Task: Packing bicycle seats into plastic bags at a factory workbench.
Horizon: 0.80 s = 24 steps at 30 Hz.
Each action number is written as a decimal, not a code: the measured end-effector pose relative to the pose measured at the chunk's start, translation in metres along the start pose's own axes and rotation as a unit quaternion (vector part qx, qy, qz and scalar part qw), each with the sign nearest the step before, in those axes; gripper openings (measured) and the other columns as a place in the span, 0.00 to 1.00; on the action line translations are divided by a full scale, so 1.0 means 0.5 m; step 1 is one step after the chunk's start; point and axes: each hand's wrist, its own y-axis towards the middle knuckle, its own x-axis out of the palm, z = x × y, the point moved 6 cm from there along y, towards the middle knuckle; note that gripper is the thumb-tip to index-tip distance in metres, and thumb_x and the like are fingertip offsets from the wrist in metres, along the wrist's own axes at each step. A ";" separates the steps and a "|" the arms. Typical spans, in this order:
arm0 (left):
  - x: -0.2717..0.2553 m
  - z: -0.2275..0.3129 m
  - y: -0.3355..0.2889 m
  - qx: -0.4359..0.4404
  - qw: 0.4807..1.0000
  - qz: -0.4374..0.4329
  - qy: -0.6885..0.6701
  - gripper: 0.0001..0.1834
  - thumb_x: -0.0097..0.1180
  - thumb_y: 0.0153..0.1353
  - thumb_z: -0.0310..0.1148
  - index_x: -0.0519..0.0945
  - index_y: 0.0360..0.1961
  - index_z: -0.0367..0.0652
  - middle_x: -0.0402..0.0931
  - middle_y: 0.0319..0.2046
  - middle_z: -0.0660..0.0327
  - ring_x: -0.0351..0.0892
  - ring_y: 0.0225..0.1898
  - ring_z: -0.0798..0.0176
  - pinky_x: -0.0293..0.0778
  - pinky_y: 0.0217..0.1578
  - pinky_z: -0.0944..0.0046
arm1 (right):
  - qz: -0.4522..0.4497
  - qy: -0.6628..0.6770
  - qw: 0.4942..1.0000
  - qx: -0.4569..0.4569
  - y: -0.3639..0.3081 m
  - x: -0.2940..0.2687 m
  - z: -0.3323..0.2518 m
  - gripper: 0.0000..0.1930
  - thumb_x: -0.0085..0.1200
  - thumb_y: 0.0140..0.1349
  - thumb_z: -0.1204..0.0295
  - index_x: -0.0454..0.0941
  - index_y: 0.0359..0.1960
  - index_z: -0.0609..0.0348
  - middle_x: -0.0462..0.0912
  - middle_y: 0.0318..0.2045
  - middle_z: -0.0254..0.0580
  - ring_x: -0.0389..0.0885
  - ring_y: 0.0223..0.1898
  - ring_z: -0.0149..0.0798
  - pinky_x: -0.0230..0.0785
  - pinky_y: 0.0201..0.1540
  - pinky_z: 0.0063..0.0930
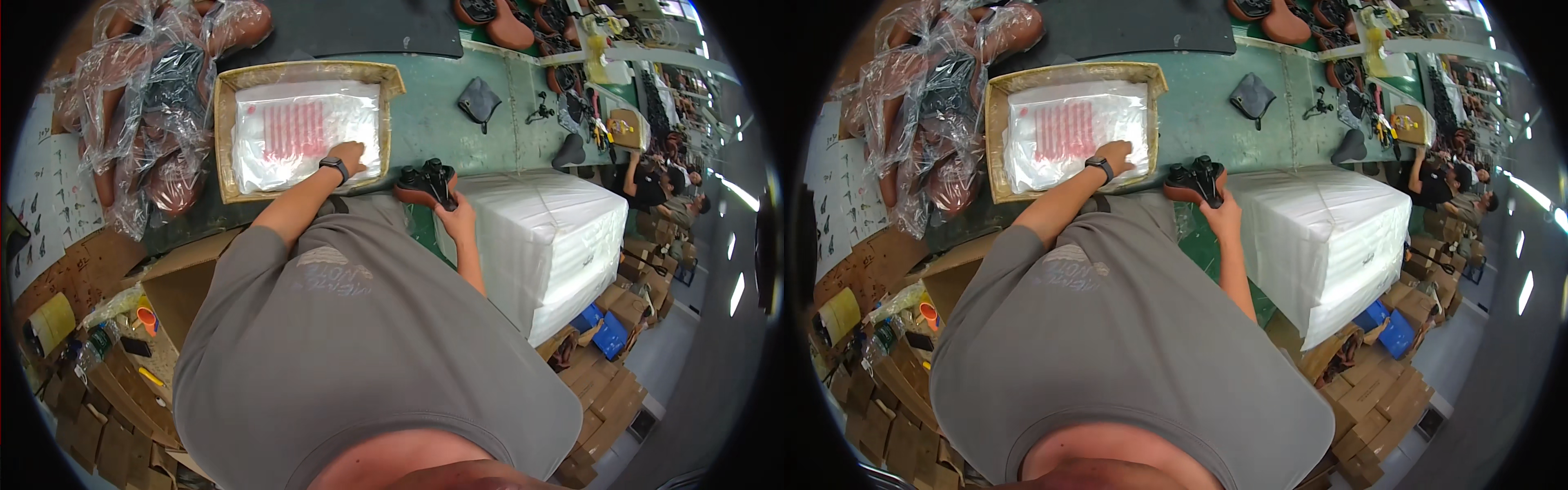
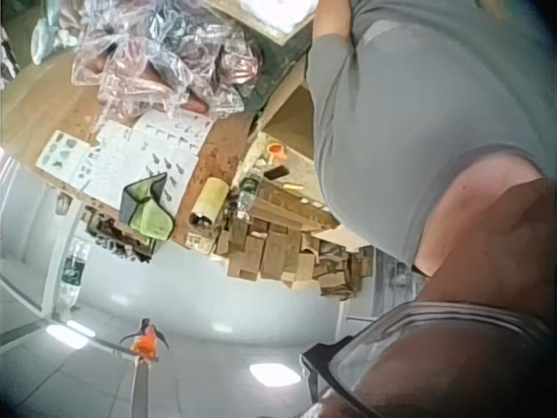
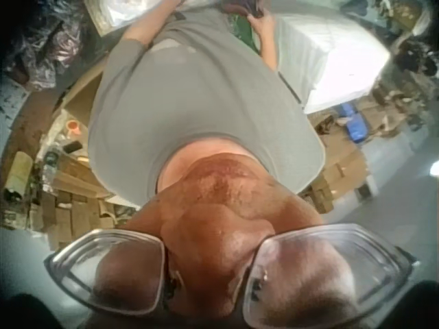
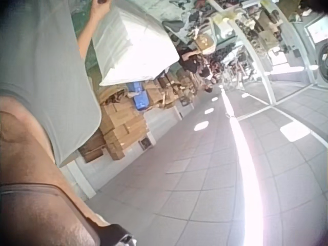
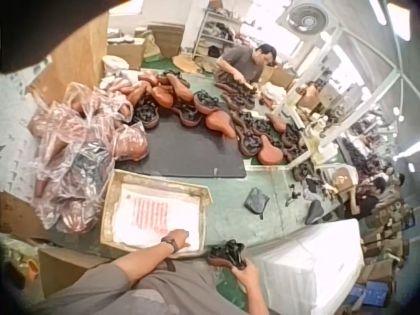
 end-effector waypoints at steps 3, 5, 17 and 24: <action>0.037 -0.058 0.014 -0.107 0.993 -0.049 -0.028 0.16 0.66 0.70 0.45 0.90 0.45 0.42 0.89 0.45 0.47 0.88 0.50 0.39 0.81 0.52 0.42 | -0.208 0.239 0.915 0.249 -0.028 0.072 0.087 0.30 0.73 0.65 0.59 0.80 0.63 0.66 0.91 0.45 0.54 0.93 0.45 0.47 0.89 0.42 0.37; 0.029 -0.076 0.001 -0.160 0.983 -0.042 -0.082 0.15 0.63 0.72 0.44 0.92 0.47 0.45 0.90 0.47 0.47 0.89 0.50 0.40 0.82 0.52 0.44 | -0.221 0.301 0.874 0.311 -0.057 0.092 0.086 0.29 0.71 0.69 0.53 0.79 0.62 0.60 0.89 0.42 0.47 0.90 0.37 0.39 0.88 0.31 0.28; -0.306 0.158 -0.232 -0.009 0.997 0.056 -0.049 0.12 0.57 0.72 0.32 0.90 0.48 0.43 0.90 0.41 0.48 0.89 0.44 0.38 0.83 0.46 0.44 | -0.232 0.694 0.678 0.070 -0.136 0.085 -0.337 0.26 0.68 0.71 0.72 0.74 0.68 0.62 0.86 0.58 0.53 0.91 0.54 0.50 0.89 0.52 0.46; -0.360 0.101 -0.369 -0.134 0.822 0.133 -0.537 0.09 0.68 0.72 0.29 0.89 0.38 0.32 0.92 0.34 0.57 0.90 0.34 0.63 0.82 0.38 0.62 | -0.402 0.565 0.717 0.075 -0.064 0.140 -0.537 0.20 0.70 0.70 0.72 0.79 0.60 0.64 0.90 0.45 0.47 0.93 0.41 0.40 0.89 0.42 0.33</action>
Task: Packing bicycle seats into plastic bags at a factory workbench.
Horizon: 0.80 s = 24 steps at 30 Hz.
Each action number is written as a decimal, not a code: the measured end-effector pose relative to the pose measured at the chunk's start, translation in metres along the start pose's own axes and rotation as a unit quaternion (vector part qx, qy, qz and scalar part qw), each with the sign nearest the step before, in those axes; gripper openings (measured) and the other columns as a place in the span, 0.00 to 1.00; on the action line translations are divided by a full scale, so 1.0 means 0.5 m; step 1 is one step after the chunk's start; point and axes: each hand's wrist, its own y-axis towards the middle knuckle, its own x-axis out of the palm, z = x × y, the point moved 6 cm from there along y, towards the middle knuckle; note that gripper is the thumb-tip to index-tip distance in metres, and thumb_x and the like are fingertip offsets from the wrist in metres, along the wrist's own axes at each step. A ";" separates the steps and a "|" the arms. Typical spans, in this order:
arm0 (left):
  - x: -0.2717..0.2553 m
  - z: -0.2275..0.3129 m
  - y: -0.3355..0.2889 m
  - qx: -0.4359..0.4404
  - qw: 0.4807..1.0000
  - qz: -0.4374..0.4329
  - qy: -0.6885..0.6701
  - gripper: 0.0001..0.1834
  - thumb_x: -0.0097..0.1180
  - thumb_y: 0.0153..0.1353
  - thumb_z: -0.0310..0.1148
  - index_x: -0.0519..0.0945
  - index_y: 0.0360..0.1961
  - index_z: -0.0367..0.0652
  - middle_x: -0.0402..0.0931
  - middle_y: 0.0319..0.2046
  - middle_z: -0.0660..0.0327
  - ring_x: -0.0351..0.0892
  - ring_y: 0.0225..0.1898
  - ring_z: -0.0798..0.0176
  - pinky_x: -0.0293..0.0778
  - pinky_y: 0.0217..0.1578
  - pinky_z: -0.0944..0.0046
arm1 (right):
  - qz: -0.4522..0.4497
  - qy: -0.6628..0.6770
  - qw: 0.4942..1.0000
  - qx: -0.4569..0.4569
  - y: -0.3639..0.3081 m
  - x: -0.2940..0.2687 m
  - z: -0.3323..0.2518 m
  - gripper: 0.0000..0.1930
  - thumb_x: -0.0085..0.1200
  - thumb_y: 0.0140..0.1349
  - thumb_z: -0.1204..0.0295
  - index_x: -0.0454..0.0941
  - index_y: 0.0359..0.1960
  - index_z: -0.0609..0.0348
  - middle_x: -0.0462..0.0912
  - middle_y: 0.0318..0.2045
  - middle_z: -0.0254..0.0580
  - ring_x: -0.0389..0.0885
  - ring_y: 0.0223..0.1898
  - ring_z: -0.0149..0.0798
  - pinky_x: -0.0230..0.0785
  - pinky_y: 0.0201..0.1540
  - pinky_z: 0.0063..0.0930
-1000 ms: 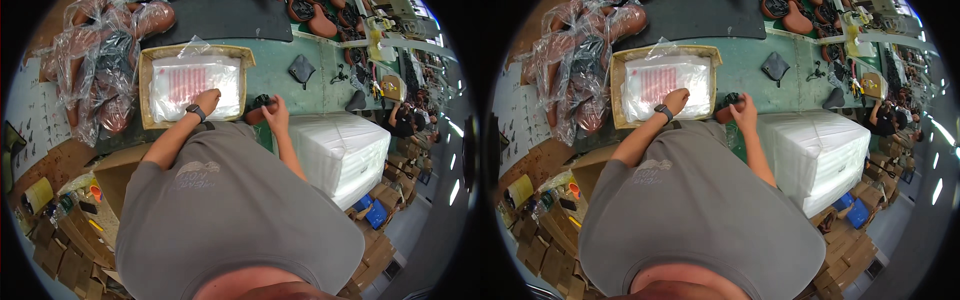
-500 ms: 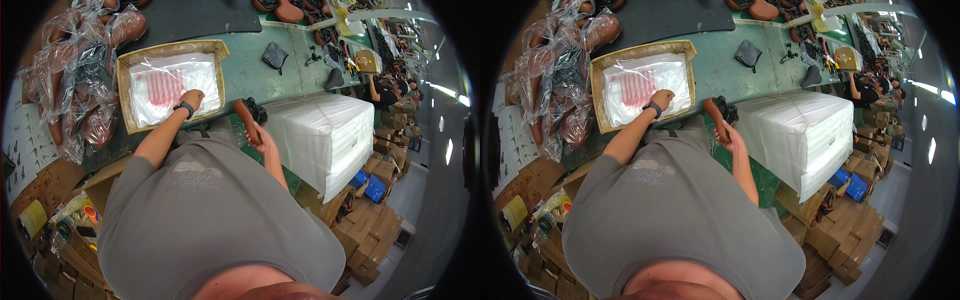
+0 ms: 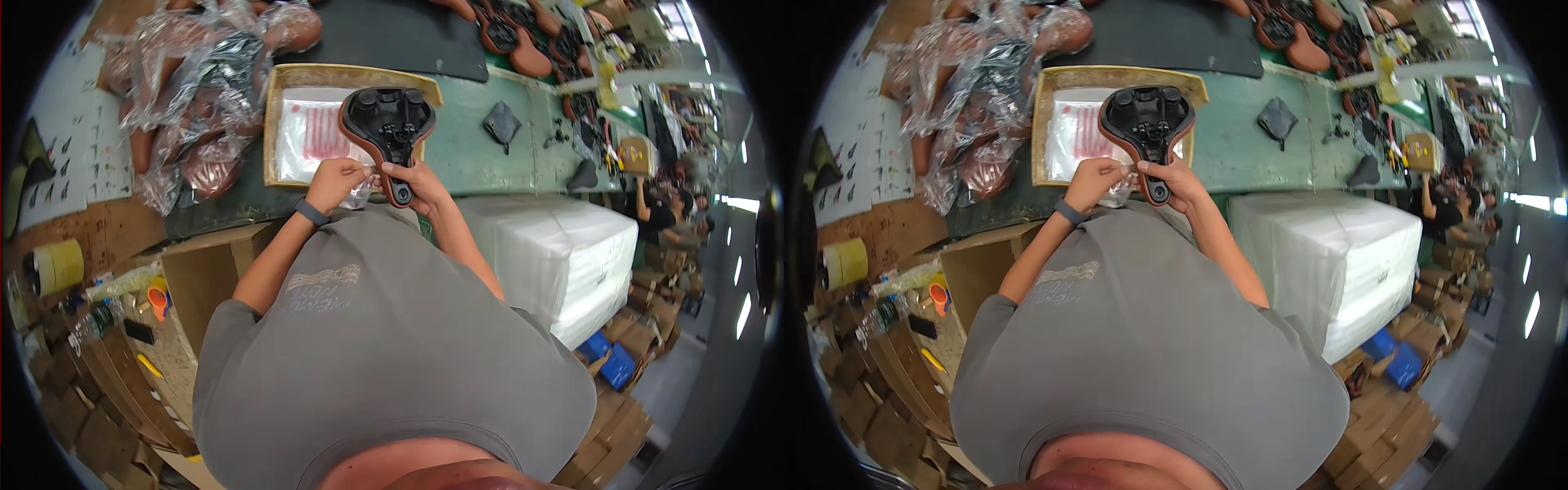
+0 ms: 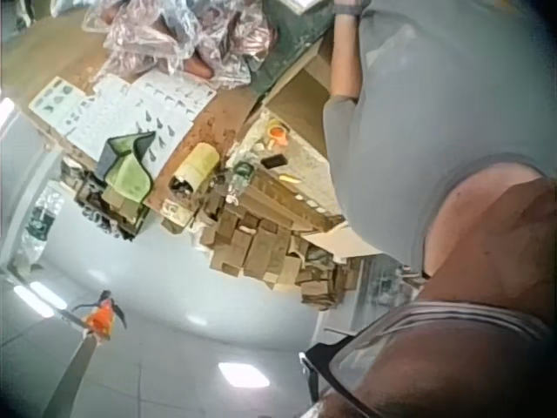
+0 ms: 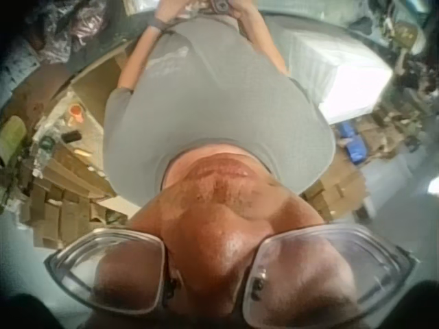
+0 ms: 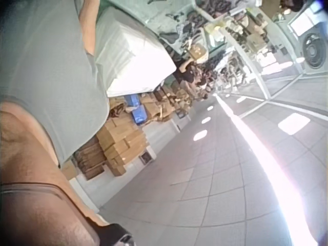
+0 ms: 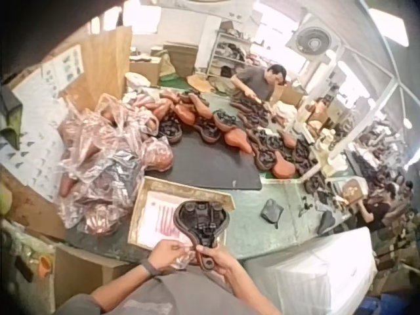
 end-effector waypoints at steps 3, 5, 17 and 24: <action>-0.076 0.038 -0.049 -0.035 0.984 0.056 -0.166 0.10 0.70 0.74 0.30 0.89 0.43 0.30 0.90 0.38 0.64 0.86 0.36 0.73 0.78 0.37 0.70 | -0.026 -0.015 1.000 0.006 -0.015 0.053 -0.032 0.23 0.68 0.71 0.72 0.78 0.64 0.66 0.89 0.51 0.52 0.91 0.41 0.40 0.91 0.44 0.34; -0.110 0.050 -0.078 -0.006 0.982 0.097 -0.162 0.09 0.70 0.73 0.29 0.89 0.45 0.32 0.90 0.37 0.64 0.85 0.37 0.73 0.78 0.38 0.70 | -0.101 0.068 0.992 0.028 -0.020 0.101 -0.043 0.25 0.67 0.72 0.73 0.76 0.67 0.67 0.87 0.56 0.55 0.91 0.42 0.41 0.91 0.47 0.36; -0.091 0.048 -0.060 -0.011 0.997 0.044 -0.063 0.12 0.63 0.79 0.32 0.90 0.49 0.33 0.91 0.39 0.63 0.88 0.40 0.72 0.84 0.44 0.69 | -0.074 -0.088 0.991 0.070 0.066 0.154 -0.079 0.20 0.69 0.69 0.72 0.78 0.59 0.65 0.89 0.42 0.48 0.93 0.40 0.40 0.90 0.41 0.32; -0.092 0.056 -0.039 -0.025 0.951 0.016 -0.309 0.11 0.65 0.79 0.32 0.89 0.53 0.37 0.91 0.43 0.58 0.89 0.43 0.68 0.84 0.47 0.67 | -0.073 -0.062 0.995 -0.007 0.048 0.147 -0.147 0.19 0.68 0.70 0.73 0.80 0.58 0.68 0.90 0.43 0.50 0.92 0.41 0.39 0.88 0.42 0.31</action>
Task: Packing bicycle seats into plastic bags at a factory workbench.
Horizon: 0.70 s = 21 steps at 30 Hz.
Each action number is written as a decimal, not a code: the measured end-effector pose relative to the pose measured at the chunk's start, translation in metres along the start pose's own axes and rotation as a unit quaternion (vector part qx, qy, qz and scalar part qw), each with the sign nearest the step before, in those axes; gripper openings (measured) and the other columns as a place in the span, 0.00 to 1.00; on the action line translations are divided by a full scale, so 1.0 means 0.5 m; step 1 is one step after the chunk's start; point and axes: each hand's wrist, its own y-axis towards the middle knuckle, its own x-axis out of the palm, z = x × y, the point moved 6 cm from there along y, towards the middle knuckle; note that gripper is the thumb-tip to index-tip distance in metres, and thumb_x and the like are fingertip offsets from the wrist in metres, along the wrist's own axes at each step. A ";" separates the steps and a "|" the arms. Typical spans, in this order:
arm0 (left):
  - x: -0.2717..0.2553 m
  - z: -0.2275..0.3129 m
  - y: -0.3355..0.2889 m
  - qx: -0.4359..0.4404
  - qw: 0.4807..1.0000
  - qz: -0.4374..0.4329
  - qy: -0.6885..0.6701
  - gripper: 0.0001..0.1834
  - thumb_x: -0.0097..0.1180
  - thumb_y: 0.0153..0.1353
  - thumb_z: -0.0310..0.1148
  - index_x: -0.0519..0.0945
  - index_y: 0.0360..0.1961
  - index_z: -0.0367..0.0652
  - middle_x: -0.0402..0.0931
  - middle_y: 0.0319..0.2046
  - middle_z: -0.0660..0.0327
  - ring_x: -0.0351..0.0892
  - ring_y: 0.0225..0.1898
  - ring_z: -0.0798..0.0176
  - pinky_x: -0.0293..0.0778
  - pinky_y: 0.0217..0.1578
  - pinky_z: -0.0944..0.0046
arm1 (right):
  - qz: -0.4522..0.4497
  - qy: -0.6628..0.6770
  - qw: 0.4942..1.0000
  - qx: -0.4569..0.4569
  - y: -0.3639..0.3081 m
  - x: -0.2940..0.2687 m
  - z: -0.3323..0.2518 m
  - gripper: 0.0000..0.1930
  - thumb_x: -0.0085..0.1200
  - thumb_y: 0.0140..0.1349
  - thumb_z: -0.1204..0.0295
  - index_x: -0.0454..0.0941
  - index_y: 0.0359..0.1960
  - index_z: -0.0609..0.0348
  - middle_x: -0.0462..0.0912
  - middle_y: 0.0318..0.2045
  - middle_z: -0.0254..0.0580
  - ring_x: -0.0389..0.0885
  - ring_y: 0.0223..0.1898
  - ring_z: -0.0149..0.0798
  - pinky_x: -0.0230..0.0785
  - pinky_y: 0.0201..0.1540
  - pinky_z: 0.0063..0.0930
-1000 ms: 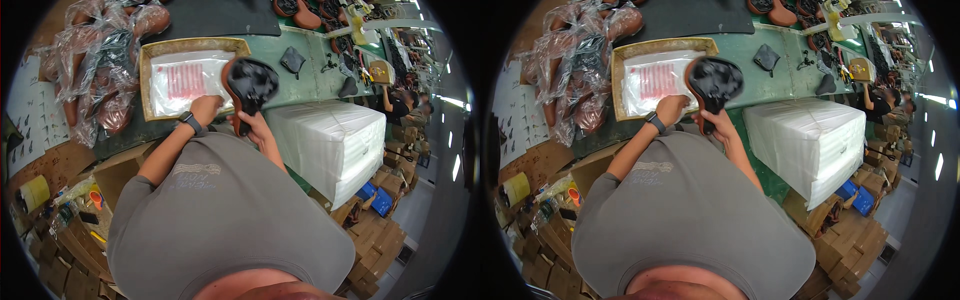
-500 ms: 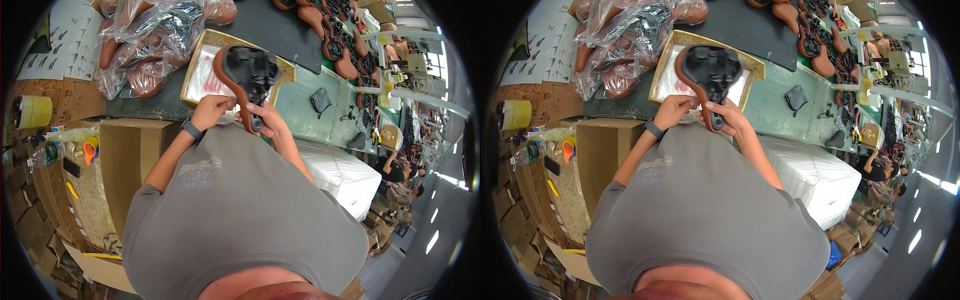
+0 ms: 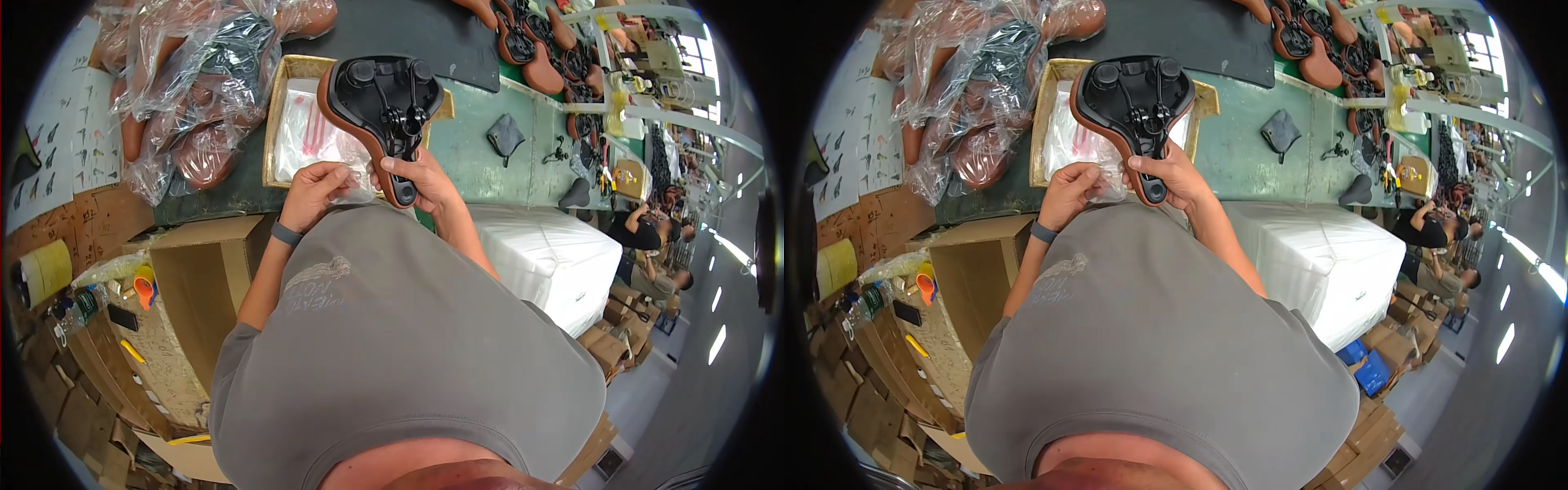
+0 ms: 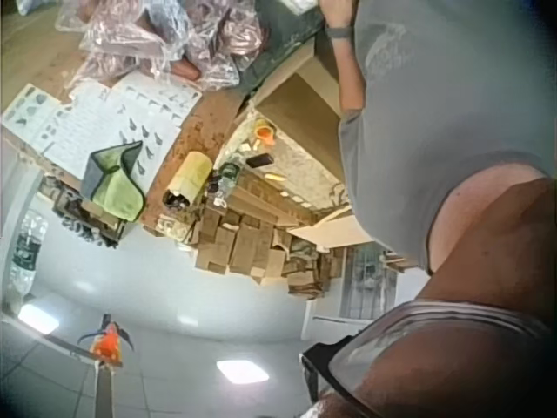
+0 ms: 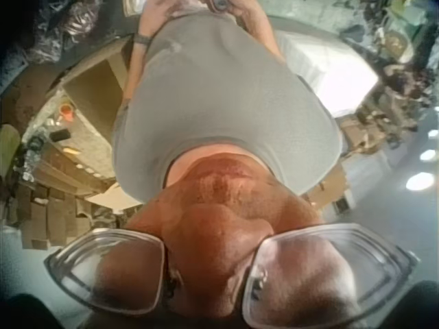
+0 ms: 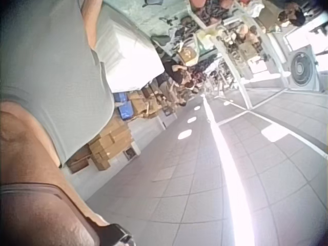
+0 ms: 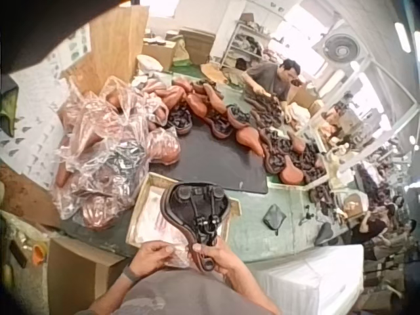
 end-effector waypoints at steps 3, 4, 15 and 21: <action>-0.007 0.000 0.009 0.026 0.997 -0.026 -0.069 0.11 0.61 0.81 0.33 0.87 0.54 0.39 0.90 0.46 0.60 0.88 0.47 0.66 0.83 0.51 0.64 | 0.004 0.000 1.000 -0.027 0.003 -0.016 -0.010 0.21 0.70 0.68 0.72 0.80 0.59 0.68 0.89 0.43 0.50 0.91 0.40 0.40 0.86 0.43 0.33; -0.013 0.003 0.007 0.025 0.997 -0.026 -0.066 0.11 0.61 0.81 0.33 0.87 0.54 0.39 0.90 0.46 0.60 0.88 0.47 0.66 0.83 0.51 0.64 | 0.016 0.035 0.999 -0.022 -0.004 -0.021 -0.012 0.22 0.71 0.67 0.72 0.79 0.59 0.68 0.89 0.43 0.50 0.91 0.40 0.42 0.85 0.44 0.35; 0.017 0.183 0.132 -0.046 0.990 0.075 0.113 0.10 0.62 0.80 0.36 0.87 0.50 0.40 0.69 0.27 0.77 0.66 0.27 0.78 0.63 0.28 0.71 | -0.051 -0.010 0.981 -0.185 -0.075 -0.138 -0.107 0.29 0.76 0.61 0.63 0.79 0.59 0.65 0.82 0.39 0.42 0.81 0.40 0.42 0.77 0.46 0.40; 0.289 0.327 0.283 0.323 0.895 -0.002 0.309 0.11 0.63 0.77 0.33 0.91 0.51 0.39 0.83 0.30 0.71 0.78 0.29 0.74 0.72 0.30 0.65 | 0.291 -0.564 0.749 -0.190 -0.037 -0.157 -0.165 0.54 0.73 0.52 0.81 0.56 0.82 0.61 0.80 0.63 0.60 0.81 0.58 0.72 0.78 0.62 0.52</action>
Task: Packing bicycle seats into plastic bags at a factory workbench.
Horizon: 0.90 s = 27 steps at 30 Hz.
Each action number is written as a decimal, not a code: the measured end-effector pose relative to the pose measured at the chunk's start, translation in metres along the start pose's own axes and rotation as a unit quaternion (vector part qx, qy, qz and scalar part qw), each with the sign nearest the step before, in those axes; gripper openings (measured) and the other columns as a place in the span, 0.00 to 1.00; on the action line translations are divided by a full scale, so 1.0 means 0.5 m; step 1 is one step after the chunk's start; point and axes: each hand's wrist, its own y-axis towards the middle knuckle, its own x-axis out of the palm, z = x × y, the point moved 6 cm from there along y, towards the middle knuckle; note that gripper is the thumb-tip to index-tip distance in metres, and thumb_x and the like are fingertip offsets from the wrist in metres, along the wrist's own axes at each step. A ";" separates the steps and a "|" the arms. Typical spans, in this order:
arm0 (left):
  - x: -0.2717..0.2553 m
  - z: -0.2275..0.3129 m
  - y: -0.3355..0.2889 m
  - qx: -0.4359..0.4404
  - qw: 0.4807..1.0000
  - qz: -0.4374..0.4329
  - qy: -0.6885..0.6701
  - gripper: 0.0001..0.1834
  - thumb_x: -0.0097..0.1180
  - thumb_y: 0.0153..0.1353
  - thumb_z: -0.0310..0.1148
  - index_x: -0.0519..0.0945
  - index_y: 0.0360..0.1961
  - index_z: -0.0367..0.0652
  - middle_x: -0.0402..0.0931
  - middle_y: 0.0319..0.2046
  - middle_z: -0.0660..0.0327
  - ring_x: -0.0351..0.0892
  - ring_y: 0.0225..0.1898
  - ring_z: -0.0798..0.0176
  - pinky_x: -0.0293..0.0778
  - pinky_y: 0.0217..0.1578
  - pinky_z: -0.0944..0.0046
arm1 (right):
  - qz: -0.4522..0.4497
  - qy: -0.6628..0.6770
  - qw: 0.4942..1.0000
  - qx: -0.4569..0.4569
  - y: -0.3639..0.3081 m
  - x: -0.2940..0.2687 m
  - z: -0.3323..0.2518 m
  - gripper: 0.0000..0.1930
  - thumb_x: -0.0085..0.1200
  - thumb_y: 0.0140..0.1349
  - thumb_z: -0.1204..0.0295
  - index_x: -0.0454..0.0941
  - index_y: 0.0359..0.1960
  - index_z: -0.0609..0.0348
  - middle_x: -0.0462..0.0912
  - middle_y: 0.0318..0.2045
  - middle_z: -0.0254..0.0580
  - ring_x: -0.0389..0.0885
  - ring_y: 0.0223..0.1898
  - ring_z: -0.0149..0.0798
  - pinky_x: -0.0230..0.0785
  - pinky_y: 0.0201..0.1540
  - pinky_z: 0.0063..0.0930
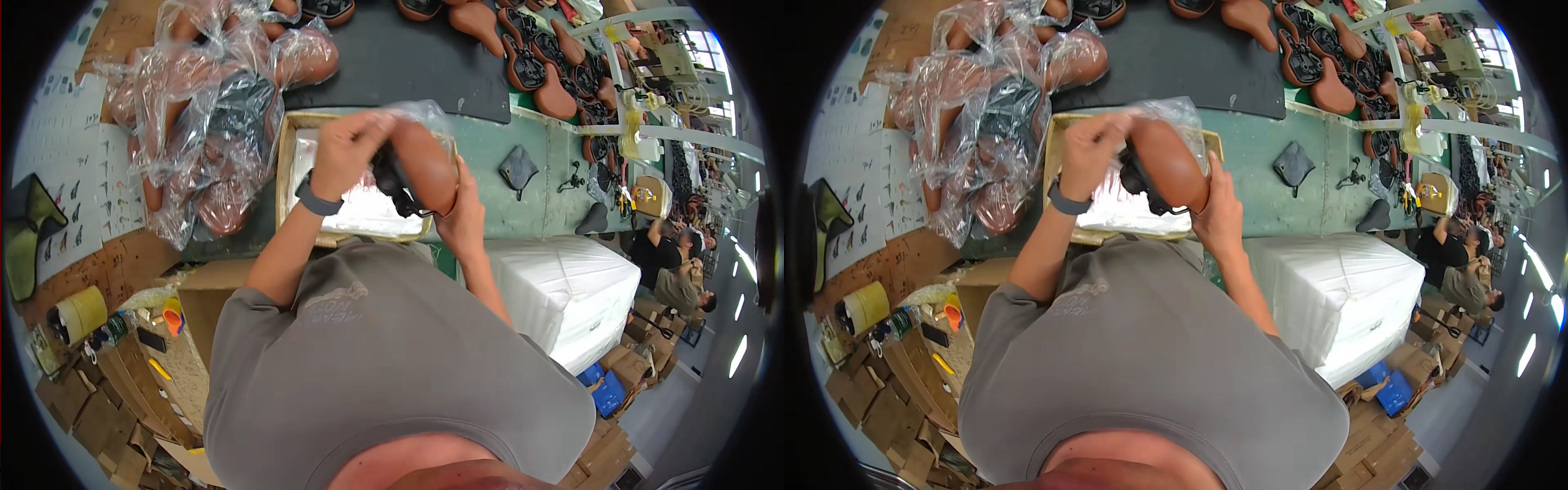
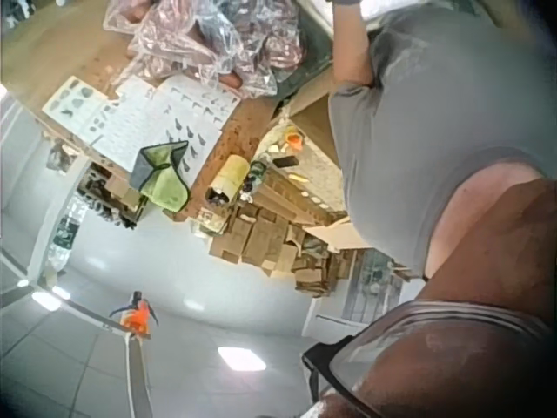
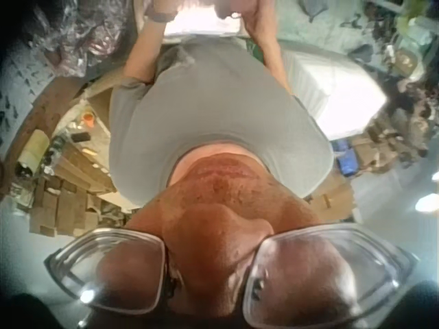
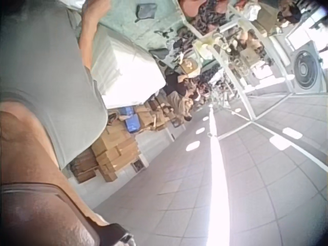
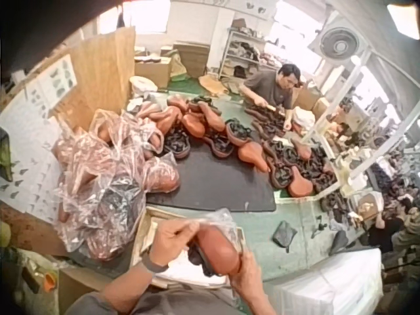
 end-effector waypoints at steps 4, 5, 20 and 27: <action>0.153 0.014 0.033 0.239 0.890 -0.340 0.188 0.16 0.70 0.61 0.26 0.91 0.51 0.44 0.88 0.37 0.56 0.88 0.35 0.48 0.83 0.35 0.57 | 0.021 0.189 0.981 0.048 0.109 0.047 0.126 0.56 0.77 0.56 0.77 0.52 0.84 0.61 0.78 0.67 0.60 0.84 0.61 0.61 0.81 0.59 0.53; 0.152 0.010 0.056 0.191 0.924 -0.308 0.119 0.12 0.68 0.64 0.24 0.91 0.49 0.41 0.86 0.34 0.55 0.86 0.33 0.50 0.79 0.32 0.57 | 0.002 0.403 0.905 0.135 0.157 0.091 0.199 0.51 0.77 0.62 0.70 0.56 0.82 0.62 0.83 0.60 0.57 0.89 0.55 0.50 0.85 0.53 0.45; -0.253 -0.262 -0.102 -0.261 0.850 0.417 0.189 0.17 0.58 0.81 0.30 0.82 0.65 0.38 0.81 0.41 0.66 0.74 0.33 0.70 0.74 0.37 0.67 | 0.080 -0.199 0.958 0.192 1.194 -0.038 0.657 0.63 0.79 0.60 0.55 0.43 0.89 0.36 0.62 0.79 0.68 0.65 0.78 0.69 0.65 0.76 0.63; 0.029 -0.365 -0.104 -0.177 0.905 -0.049 0.384 0.09 0.65 0.75 0.32 0.87 0.49 0.39 0.86 0.36 0.54 0.86 0.34 0.56 0.80 0.34 0.56 | 0.077 -0.155 0.973 0.150 0.991 0.074 0.648 0.54 0.72 0.66 0.61 0.47 0.88 0.22 0.76 0.55 0.68 0.87 0.51 0.70 0.82 0.58 0.58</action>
